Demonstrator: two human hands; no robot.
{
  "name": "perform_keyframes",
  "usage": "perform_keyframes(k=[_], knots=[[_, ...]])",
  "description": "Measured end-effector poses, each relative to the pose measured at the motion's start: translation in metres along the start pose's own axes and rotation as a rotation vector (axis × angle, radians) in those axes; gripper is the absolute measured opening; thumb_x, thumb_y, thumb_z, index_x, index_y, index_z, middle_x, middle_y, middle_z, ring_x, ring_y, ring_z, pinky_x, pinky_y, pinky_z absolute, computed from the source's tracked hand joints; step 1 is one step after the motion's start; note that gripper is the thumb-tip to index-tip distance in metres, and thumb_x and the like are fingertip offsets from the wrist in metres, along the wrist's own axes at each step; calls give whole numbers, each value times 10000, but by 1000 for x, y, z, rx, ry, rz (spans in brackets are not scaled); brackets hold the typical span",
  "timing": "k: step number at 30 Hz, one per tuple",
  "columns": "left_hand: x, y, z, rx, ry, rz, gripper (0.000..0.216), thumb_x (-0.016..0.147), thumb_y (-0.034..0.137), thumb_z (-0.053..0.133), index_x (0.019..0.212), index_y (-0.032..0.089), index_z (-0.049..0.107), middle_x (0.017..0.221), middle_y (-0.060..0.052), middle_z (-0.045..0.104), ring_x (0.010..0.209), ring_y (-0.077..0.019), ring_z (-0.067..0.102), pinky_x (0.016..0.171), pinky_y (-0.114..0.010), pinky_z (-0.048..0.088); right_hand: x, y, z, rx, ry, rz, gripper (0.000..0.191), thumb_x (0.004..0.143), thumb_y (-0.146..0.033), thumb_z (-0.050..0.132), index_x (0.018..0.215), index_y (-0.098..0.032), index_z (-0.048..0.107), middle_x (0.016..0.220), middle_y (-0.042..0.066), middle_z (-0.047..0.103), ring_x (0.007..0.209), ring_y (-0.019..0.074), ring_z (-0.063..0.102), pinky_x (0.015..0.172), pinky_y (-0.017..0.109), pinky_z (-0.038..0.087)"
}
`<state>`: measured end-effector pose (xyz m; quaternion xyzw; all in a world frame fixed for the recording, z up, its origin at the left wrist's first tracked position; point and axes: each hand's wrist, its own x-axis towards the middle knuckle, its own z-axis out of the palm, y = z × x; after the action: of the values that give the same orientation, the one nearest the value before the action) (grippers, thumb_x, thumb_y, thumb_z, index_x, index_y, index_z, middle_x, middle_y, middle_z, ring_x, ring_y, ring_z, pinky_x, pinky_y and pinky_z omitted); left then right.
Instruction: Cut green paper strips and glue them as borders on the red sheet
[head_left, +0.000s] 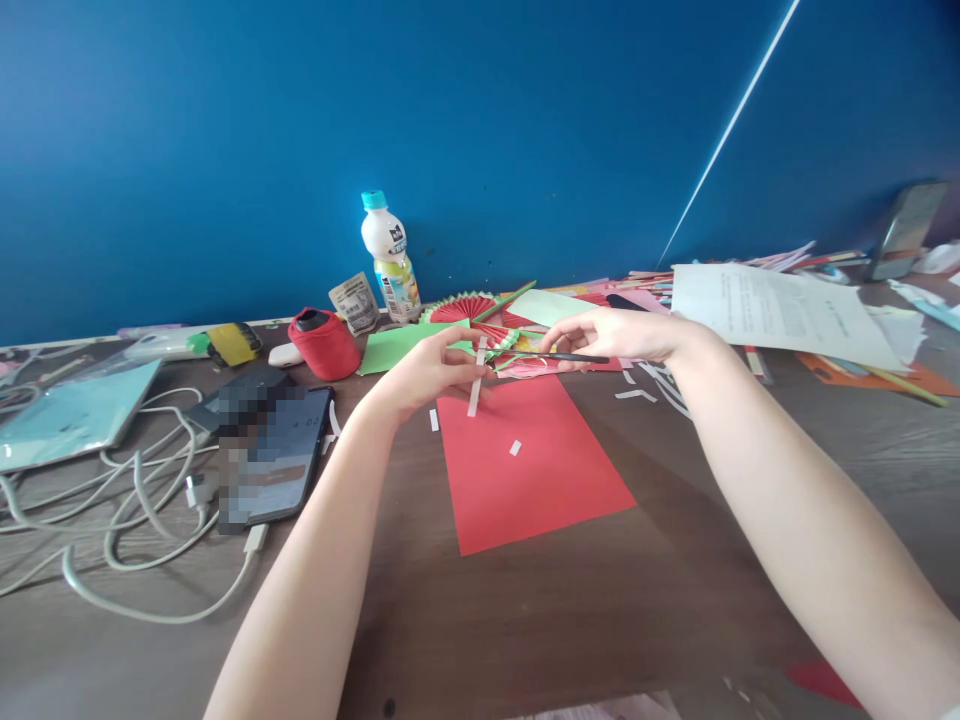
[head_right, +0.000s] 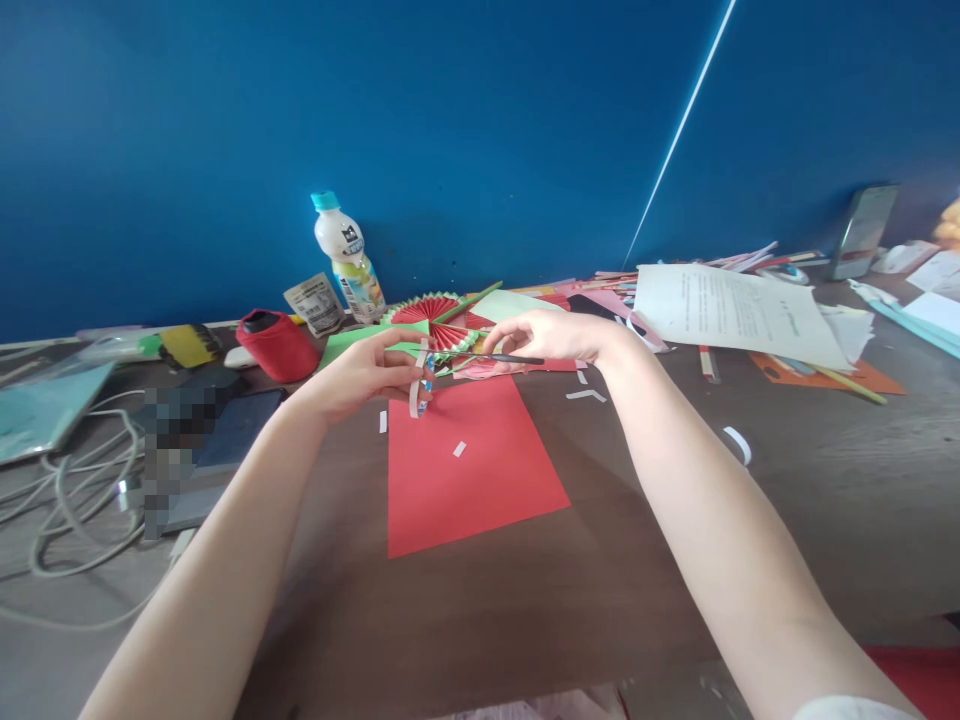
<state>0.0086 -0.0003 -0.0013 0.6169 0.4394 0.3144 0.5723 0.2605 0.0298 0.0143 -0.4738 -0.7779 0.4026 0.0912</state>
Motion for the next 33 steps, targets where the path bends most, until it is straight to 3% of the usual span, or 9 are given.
perform_keyframes(k=[7,15,23,27,33], knots=[[0,1,2,-2,-2,7,348,722,164,634,1042,169,498,710,1,642,606,-168,665,602,-300,542,0,1,0,45,-12,-4,347,710,-347,578,1047,-271,610,1067,28,629,947,188,578,739,283,447],[0,1,2,26,-2,33,328,714,210,655,1022,185,545,738,-13,656,598,-142,644,597,-289,530,0,1,-1,-54,10,12,344,745,-356,545,1076,-282,605,1044,19,639,914,176,587,722,268,439],[0,1,2,20,-20,47,335,704,214,667,1020,174,564,735,-14,647,595,-141,646,573,-259,524,-1,-4,0,-160,101,46,317,708,-366,587,1009,-294,652,904,17,656,822,186,580,698,285,426],[-1,4,1,20,-59,67,386,709,216,660,1078,194,549,747,-11,651,608,-139,645,587,-262,527,-1,-4,0,-200,85,85,304,709,-347,566,995,-297,656,859,9,656,753,177,583,668,285,427],[-4,10,-8,261,88,31,603,683,229,650,1249,217,445,758,-20,682,549,-139,609,484,-226,471,3,11,-8,-205,170,45,346,708,-345,575,1045,-288,631,1004,22,650,873,192,583,713,265,436]])
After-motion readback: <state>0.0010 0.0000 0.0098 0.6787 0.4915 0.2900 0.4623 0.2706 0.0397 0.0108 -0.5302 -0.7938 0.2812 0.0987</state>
